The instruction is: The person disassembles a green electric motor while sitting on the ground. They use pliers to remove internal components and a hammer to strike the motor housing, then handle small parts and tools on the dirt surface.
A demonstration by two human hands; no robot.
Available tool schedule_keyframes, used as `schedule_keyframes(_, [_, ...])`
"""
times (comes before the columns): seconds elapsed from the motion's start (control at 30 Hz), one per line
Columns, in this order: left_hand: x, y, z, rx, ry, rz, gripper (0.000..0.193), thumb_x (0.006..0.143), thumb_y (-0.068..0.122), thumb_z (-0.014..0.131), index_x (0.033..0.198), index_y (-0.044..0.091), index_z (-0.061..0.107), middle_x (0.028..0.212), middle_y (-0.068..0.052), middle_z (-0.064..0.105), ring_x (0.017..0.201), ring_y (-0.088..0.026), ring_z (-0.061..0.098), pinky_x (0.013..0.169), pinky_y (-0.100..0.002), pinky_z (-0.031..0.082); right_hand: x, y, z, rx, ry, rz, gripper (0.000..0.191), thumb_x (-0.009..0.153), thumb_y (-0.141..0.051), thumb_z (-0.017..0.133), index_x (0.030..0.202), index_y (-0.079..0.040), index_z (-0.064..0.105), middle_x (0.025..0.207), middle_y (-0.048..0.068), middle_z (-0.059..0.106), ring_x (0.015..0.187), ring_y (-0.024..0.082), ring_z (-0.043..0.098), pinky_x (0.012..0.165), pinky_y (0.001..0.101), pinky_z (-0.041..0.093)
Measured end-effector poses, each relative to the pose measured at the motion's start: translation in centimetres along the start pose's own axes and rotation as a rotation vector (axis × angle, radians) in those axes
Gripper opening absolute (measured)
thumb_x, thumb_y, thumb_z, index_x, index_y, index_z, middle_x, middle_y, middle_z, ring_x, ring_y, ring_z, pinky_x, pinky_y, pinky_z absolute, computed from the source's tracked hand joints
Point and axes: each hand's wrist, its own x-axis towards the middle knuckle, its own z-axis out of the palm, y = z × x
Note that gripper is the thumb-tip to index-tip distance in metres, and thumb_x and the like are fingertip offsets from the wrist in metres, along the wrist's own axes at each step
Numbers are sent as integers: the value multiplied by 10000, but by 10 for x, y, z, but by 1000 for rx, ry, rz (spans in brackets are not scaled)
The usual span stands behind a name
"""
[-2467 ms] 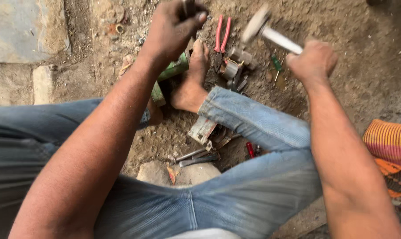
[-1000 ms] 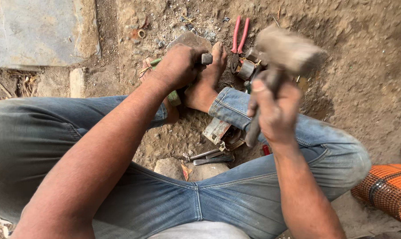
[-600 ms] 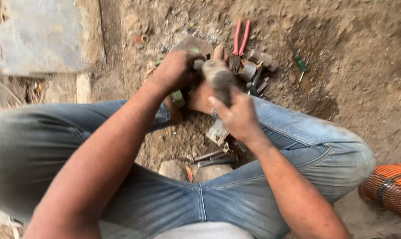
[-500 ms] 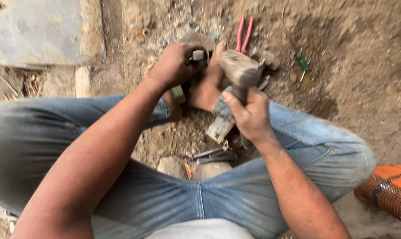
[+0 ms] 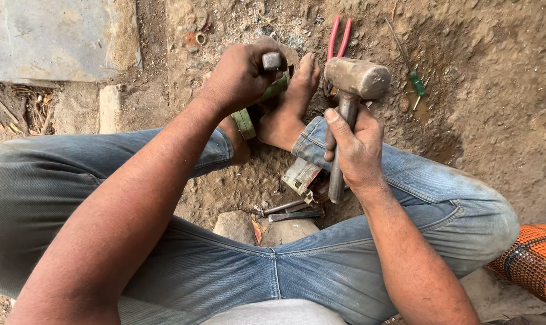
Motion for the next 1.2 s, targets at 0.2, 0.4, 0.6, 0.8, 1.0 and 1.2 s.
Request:
schedule_keyframes(0.2, [-5,-7,7,-33,-82,-90,216,887,242,818,1077,157,760,939,-60,792,808,-179,780,750,-332,635,-2,-2,3,-23,-33,-2,238,1031,-265,653,964,-54,565,651,-21,542,478,51,504,419,212,435])
schedule_keyframes(0.4, [-16,5,18,134,-87,67,188,900,181,749,1082,138,728,1053,-69,764,932,-238,755,858,-390,601,-8,1,1,-31,-61,-54,234,1033,-262,646,986,-43,580,656,-15,556,482,48,519,414,213,434])
schedule_keyframes(0.6, [-30,15,20,193,-86,127,191,915,99,619,1096,111,681,1101,-100,698,998,-333,700,839,-458,560,-15,-7,13,-256,-44,-295,257,1008,-261,674,967,-17,608,666,13,588,515,80,549,455,246,460])
schedule_keyframes(0.8, [-32,-6,30,165,-25,157,179,921,119,586,1076,94,672,1118,-102,701,1049,-347,688,870,-461,534,-57,-62,23,25,-122,-836,274,985,-255,695,945,11,647,681,57,629,564,137,582,508,308,485])
schedule_keyframes(1.0, [-36,-19,37,360,184,456,324,795,71,633,1101,141,709,1243,-84,692,1146,-323,682,962,-413,525,-21,22,39,-520,-108,-200,293,961,-249,716,923,40,685,696,100,670,612,193,615,562,370,511])
schedule_keyframes(1.2, [-18,-7,31,99,39,127,180,923,53,708,1088,119,736,1127,-64,749,1050,-266,717,918,-404,592,-15,36,11,-335,-35,-60,318,952,-279,688,770,-20,653,564,36,619,454,150,606,444,315,528])
